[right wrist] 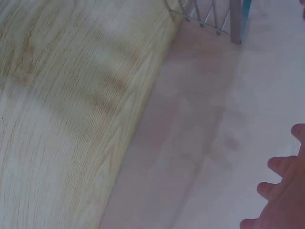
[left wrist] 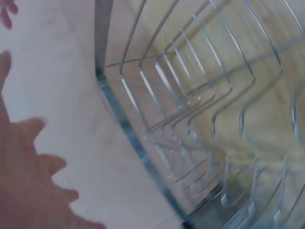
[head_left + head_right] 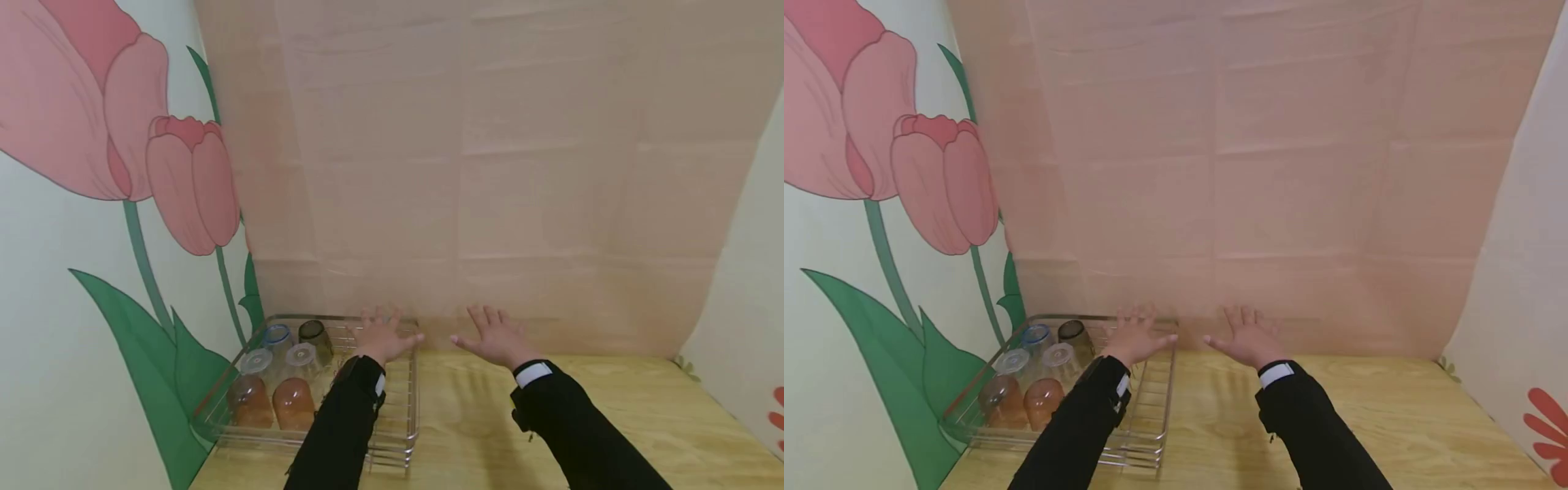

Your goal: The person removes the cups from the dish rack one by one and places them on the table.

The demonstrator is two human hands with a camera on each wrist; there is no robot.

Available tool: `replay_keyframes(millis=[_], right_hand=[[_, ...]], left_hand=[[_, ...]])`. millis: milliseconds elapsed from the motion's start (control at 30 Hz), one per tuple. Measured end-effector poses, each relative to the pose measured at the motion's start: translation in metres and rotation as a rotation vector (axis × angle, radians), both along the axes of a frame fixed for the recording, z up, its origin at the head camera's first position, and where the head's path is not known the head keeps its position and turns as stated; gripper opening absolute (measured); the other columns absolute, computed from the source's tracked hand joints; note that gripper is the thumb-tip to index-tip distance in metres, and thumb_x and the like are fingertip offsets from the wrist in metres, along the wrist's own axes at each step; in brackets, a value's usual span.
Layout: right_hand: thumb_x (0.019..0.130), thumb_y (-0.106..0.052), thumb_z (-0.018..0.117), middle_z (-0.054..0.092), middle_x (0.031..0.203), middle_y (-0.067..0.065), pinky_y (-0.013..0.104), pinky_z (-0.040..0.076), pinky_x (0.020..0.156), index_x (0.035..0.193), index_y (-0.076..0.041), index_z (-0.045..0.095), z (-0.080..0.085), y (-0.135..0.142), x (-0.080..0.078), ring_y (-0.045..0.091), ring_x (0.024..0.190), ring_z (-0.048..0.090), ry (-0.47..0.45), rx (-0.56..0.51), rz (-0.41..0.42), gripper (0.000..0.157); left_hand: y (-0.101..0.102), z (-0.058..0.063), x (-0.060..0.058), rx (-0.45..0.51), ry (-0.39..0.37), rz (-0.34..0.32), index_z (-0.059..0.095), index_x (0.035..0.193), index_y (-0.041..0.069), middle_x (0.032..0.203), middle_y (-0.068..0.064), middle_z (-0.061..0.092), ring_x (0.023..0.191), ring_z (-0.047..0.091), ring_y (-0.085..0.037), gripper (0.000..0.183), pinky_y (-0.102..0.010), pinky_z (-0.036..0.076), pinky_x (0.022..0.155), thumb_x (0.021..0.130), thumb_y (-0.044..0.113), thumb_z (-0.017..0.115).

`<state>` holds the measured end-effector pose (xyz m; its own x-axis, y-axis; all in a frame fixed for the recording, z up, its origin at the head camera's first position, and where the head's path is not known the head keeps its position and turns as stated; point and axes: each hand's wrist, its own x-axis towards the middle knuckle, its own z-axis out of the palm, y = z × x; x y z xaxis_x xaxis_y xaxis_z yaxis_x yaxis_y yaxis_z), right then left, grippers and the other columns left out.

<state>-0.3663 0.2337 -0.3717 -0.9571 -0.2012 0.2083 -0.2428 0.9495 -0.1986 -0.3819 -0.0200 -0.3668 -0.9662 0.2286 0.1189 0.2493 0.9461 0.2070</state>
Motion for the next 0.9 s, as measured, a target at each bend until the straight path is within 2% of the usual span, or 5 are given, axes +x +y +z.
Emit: replay_keyframes(millis=[200,333,467,667,900], right_hand=[[0.09,-0.068,0.047,0.027,0.15,0.033,0.077,0.018,0.102,0.152,-0.003,0.027,-0.002,0.0,0.013,0.056,0.136,0.023,-0.089,-0.083,0.093,0.092],[0.089,-0.065,0.053,0.036,0.147,0.03,0.07,0.027,0.103,0.149,-0.002,0.034,-0.013,0.002,0.025,0.052,0.133,0.032,-0.144,-0.116,0.172,0.088],[0.089,-0.06,0.058,0.041,0.144,0.027,0.068,0.032,0.101,0.146,-0.002,0.039,-0.03,0.006,0.04,0.05,0.132,0.036,-0.232,-0.135,0.241,0.084],[0.09,-0.056,0.06,0.047,0.141,0.023,0.07,0.034,0.098,0.144,-0.006,0.045,-0.051,0.016,0.058,0.048,0.128,0.042,-0.317,-0.152,0.256,0.075],[0.093,-0.052,0.057,0.049,0.137,0.025,0.072,0.036,0.092,0.142,-0.004,0.046,-0.065,0.031,0.08,0.05,0.123,0.046,-0.341,-0.168,0.346,0.069]], left_hand=[[-0.017,0.012,0.021,-0.117,-0.124,-0.22,0.046,0.145,0.029,0.153,-0.006,0.038,0.143,0.026,-0.038,0.067,-0.062,0.023,0.112,0.087,0.058,0.063],[-0.04,0.015,0.04,-0.091,-0.219,-0.273,0.043,0.147,0.021,0.148,-0.006,0.045,0.137,0.039,-0.031,0.069,-0.05,0.034,0.11,0.088,0.046,0.068],[-0.075,0.011,0.056,-0.087,-0.218,-0.238,0.049,0.142,0.014,0.142,-0.01,0.051,0.131,0.045,-0.035,0.064,-0.053,0.038,0.106,0.088,0.041,0.07],[-0.131,0.007,0.075,0.015,-0.151,-0.156,0.061,0.125,0.003,0.121,-0.015,0.063,0.113,0.058,-0.036,0.052,-0.05,0.047,0.094,0.081,0.025,0.079],[-0.164,-0.004,0.083,0.101,-0.166,-0.088,0.065,0.119,0.006,0.116,-0.013,0.064,0.095,0.062,-0.028,0.05,-0.043,0.052,0.081,0.073,0.008,0.083]])
